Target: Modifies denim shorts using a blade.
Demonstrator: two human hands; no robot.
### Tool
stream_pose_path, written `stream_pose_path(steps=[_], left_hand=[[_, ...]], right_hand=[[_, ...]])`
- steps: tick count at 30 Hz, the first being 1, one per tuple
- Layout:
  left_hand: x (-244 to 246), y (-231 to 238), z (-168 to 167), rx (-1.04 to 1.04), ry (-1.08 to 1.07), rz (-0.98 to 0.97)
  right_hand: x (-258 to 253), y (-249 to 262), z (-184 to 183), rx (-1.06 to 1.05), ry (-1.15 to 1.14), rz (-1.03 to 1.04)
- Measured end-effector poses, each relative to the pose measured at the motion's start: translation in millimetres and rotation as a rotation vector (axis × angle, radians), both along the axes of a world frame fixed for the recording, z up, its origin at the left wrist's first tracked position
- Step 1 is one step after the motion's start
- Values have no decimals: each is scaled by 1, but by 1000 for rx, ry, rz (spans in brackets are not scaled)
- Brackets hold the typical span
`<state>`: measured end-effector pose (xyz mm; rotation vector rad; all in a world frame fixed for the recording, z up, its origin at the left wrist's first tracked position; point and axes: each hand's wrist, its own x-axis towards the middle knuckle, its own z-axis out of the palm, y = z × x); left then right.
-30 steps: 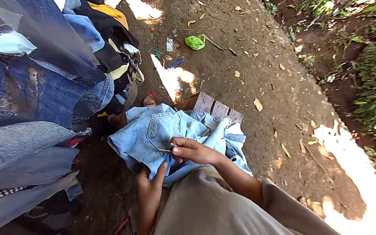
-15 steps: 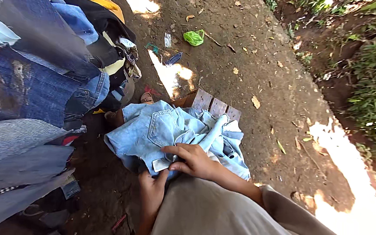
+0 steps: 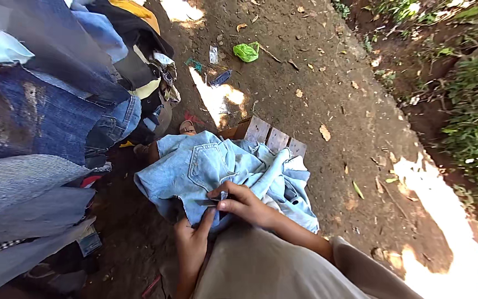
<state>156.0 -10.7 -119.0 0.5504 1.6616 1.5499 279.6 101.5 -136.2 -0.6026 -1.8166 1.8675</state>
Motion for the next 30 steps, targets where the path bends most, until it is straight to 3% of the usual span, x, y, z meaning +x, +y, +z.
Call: stream_pose_path(steps=[2, 5, 8, 11, 16, 24, 30], left_hand=[[0, -2, -2, -24, -26, -3], [1, -1, -1, -57, -62, 30], [-5, 4, 5, -60, -67, 41], [-12, 5, 6, -60, -24, 45], [-11, 0, 7, 2, -167, 56], [-8, -4, 0, 39, -158, -51], [-9, -11, 3, 49, -18, -77]], right_hand=[[-2, 10, 6, -291, 16, 89], [-3, 25, 6, -387, 36, 232], [-4, 25, 10, -194, -27, 237], [2, 17, 15, 170, -181, 188], [14, 4, 0, 594, -258, 17], [6, -3, -10, 677, -90, -143], [13, -3, -14, 647, -78, -84]])
